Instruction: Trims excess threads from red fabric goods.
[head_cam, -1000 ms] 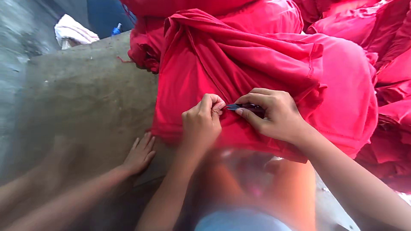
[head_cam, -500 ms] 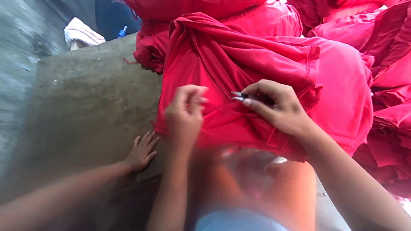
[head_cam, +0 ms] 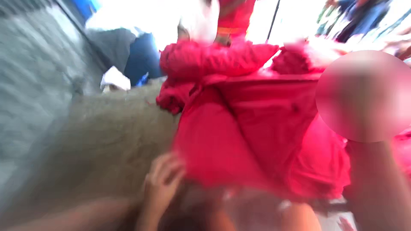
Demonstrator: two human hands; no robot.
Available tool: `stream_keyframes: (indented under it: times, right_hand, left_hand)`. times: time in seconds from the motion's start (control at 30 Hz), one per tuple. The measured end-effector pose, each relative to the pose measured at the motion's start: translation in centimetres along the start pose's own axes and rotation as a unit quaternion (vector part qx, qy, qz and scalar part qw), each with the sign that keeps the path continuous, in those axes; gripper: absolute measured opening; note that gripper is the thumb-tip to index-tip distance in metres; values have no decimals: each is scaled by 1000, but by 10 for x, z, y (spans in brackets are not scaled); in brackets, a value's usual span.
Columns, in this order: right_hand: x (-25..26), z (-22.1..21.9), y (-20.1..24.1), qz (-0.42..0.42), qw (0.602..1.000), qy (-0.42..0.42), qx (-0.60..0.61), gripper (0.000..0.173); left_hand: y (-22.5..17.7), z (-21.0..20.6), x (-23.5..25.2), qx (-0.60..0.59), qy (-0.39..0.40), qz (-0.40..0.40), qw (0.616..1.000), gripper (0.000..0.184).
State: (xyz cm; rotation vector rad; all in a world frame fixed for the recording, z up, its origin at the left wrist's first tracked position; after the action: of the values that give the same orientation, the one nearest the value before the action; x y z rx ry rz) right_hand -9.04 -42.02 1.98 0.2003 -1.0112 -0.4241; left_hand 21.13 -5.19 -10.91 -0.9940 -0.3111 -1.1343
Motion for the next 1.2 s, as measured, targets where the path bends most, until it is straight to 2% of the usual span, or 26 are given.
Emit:
stream_keyframes:
  times: [0.03, 0.1, 0.13, 0.17, 0.23, 0.3, 0.37, 0.43, 0.47, 0.5, 0.67, 0.73, 0.8, 0.93, 1.0, 1.1, 1.13, 1.2]
  right_hand:
    - [-2, -21, -24, -65, 997, 28, -35, 10]
    - [-24, -79, -61, -202, 959, 177, -95, 20]
    - [-29, -97, -66, -230, 939, 234, -104, 21]
    - [-28, -102, -67, -238, 935, 246, -96, 21]
    - [-30, -98, -73, -251, 941, 226, -29, 22]
    - [-35, -82, -83, -300, 934, 166, 101, 27]
    - [-43, -55, -87, -369, 896, 20, 247, 29]
    - [-57, -37, -81, -406, 834, -102, 360, 23]
    - [-62, -32, -73, -401, 826, -112, 380, 28]
    - [-64, -27, -62, -386, 837, -106, 374, 34]
    - [-64, -13, 11, -232, 929, -23, 287, 32]
    - [-63, -12, 31, -168, 939, -3, 299, 30]
    - [-64, -16, 47, -140, 939, 16, 315, 26]
    - [-74, -44, 102, -56, 946, 48, 316, 19]
    - [-75, -70, 131, -35, 946, 38, 319, 26]
    - [-72, -112, 164, -27, 961, 28, 274, 44]
    - [-69, -119, 170, -13, 968, 18, 248, 43]
    - [-60, -116, 176, 19, 980, -21, 197, 29]
  left_hand:
    - [0, -12, 2, 9, 29, -25, 999, 25]
    - [6, -26, 0, 51, 63, -44, 996, 28]
    - [12, -28, 0, 52, 61, -46, 996, 26]
    - [19, -28, 2, 43, 56, -46, 996, 23]
    - [29, -27, 4, 28, 65, -49, 996, 19]
    - [34, -27, 8, 25, 86, -56, 994, 18]
    - [38, -26, 8, 27, 103, -63, 992, 18]
    - [36, -22, 6, 37, 89, -79, 992, 18]
    - [35, -22, 5, 44, 79, -88, 992, 17]
    - [36, -22, 6, 50, 73, -94, 992, 17]
    - [31, -20, 14, 40, 35, -85, 995, 20]
    - [13, -14, 25, 35, -1, -75, 997, 22]
    - [-12, -11, 39, 32, -45, -71, 996, 23]
    - [-58, -16, 59, 61, -118, -58, 989, 27]
    - [-81, -23, 75, 62, -129, -78, 987, 24]
    - [-112, -26, 100, -13, -128, -140, 982, 21]
    - [-120, -26, 105, -41, -126, -157, 979, 20]
    - [-127, -30, 104, -67, -111, -169, 977, 25]
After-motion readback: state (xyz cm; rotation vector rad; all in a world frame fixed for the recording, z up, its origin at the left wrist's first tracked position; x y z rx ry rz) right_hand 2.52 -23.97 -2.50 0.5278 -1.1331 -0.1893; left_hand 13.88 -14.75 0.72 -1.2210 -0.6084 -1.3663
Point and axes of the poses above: each hand's wrist, its own x-axis towards the middle knuckle, its own z-axis out of the back of the hand, y = z × x, the point moved 10 cm from there along x, towards the middle knuckle, and after that the axes turned 3 degrees about -y, right-handed, at the moved point
